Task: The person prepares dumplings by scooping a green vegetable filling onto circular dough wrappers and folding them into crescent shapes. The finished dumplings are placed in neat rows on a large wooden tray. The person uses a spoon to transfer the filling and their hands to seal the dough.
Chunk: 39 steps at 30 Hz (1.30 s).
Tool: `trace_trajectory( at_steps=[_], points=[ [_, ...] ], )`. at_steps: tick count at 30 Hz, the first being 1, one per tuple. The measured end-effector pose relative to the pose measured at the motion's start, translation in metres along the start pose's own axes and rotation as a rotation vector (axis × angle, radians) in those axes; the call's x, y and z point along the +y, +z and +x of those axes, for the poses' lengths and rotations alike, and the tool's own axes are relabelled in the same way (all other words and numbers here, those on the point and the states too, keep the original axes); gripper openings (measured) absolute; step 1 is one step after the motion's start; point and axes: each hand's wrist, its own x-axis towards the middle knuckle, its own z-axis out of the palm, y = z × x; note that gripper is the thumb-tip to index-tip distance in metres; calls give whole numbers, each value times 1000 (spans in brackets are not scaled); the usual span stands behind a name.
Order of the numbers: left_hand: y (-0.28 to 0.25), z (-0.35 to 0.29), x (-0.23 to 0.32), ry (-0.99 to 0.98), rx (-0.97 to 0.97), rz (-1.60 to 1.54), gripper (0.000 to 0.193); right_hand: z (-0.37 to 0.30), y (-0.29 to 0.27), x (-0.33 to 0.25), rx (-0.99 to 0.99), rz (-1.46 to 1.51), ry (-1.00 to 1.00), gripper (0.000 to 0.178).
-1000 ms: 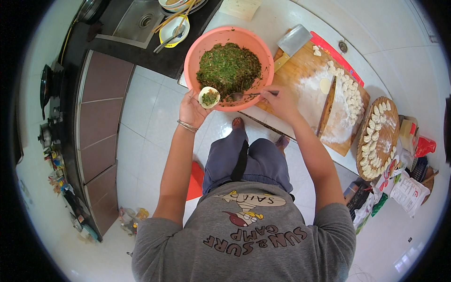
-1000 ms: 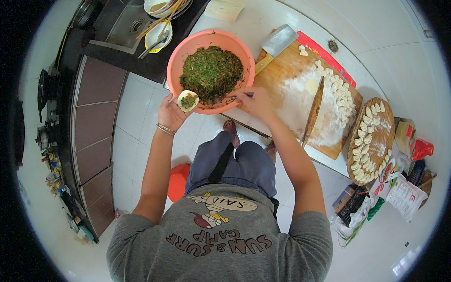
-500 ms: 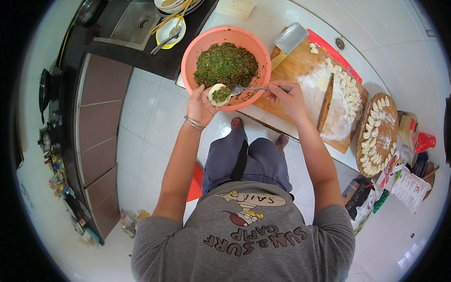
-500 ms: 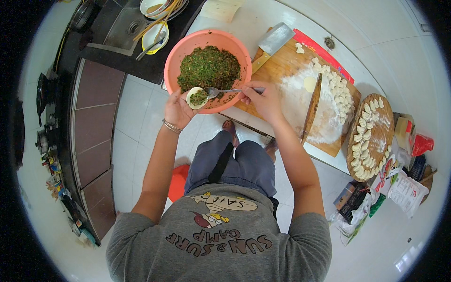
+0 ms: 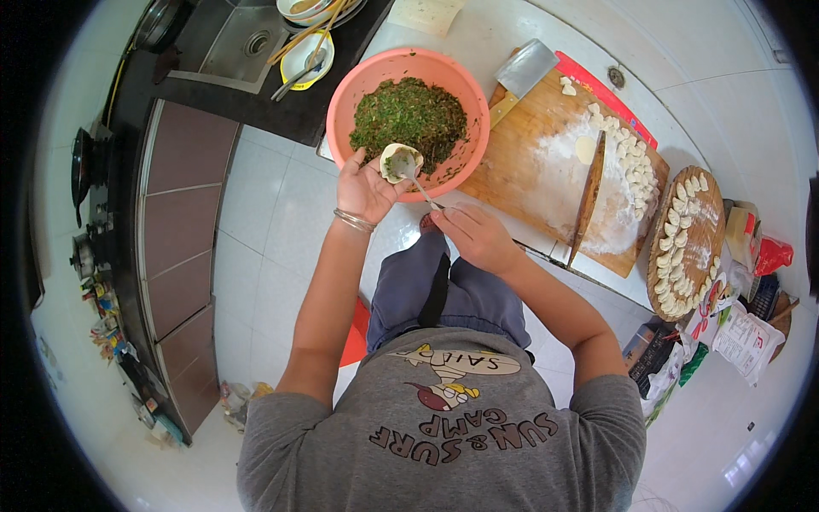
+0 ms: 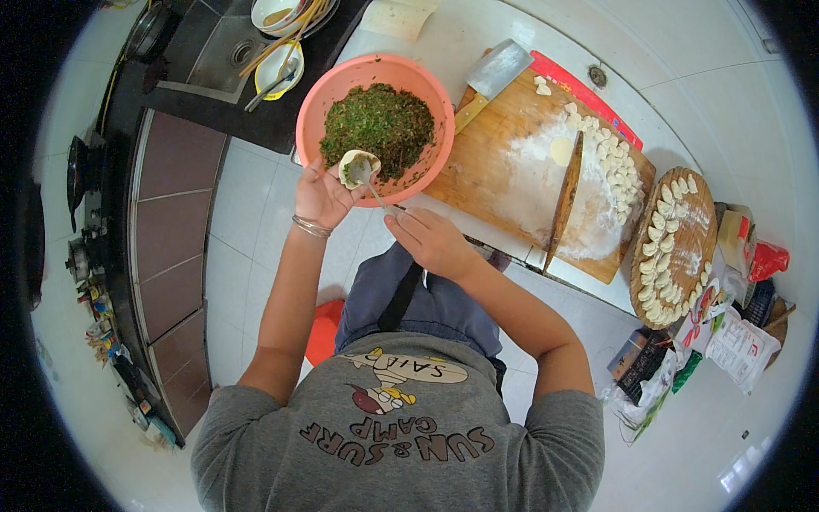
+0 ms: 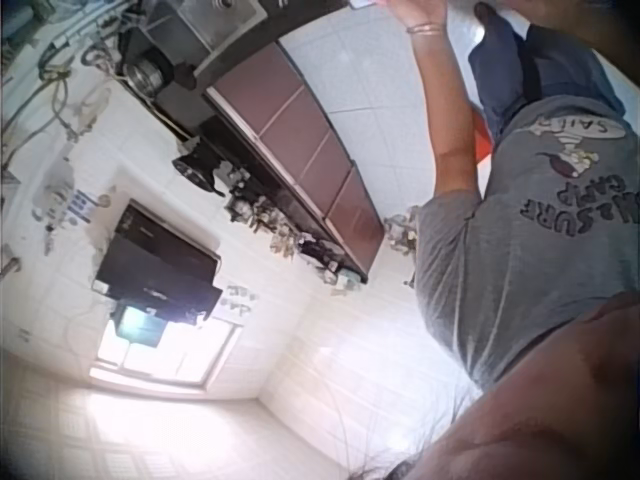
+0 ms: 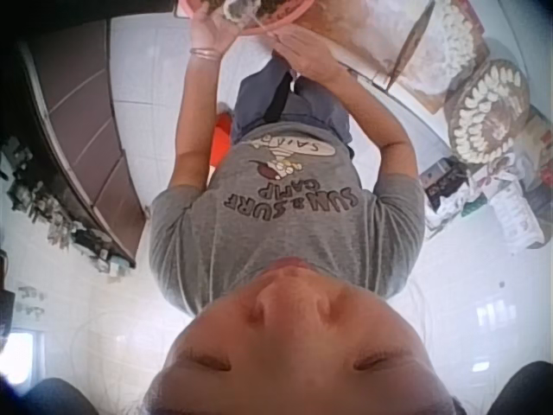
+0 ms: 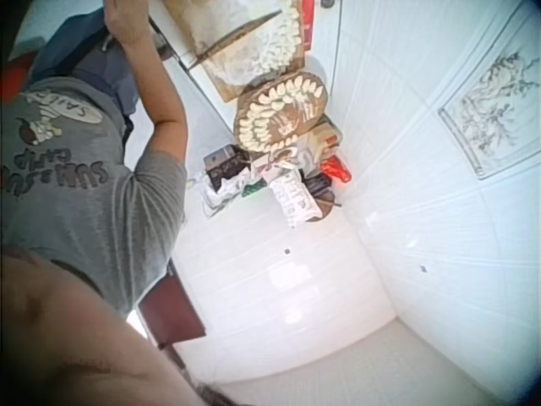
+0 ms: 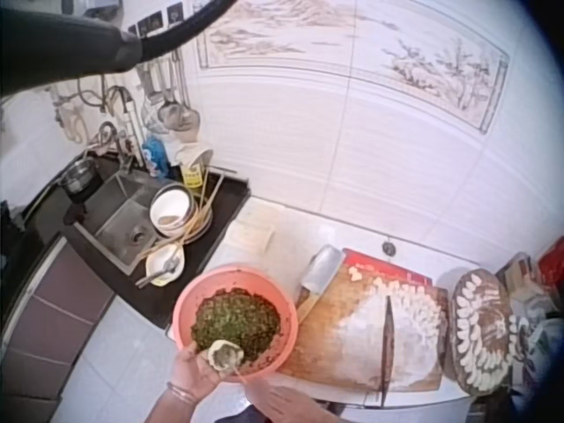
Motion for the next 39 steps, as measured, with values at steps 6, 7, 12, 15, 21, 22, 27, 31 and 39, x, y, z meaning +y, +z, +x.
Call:
trace_trajectory(
  at_steps=[6,7,12,15,21,22,27,31,39],
  points=[
    [10,-1,-2,61,14,-1,56,11,-23,6,239,413,471,20],
    [11,-2,-1,69,-17,8,56,13,-27,6,287,561,608,20],
    [16,-2,-1,80,-38,59,55,21,-42,21,379,1055,904,23],
    [4,3,-3,59,-81,83,56,26,-42,26,237,1048,936,23],
    [-3,7,-3,72,-9,103,57,25,-32,39,339,1171,918,22],
    [-2,8,-2,79,2,114,57,23,-35,43,326,1178,903,22],
    [4,3,-4,56,17,177,57,28,-34,48,110,989,893,20],
    [8,1,-5,78,42,149,56,27,-36,57,207,1096,873,19],
    [18,-13,-3,96,27,142,55,-11,11,89,-92,161,458,20]
  ],
)
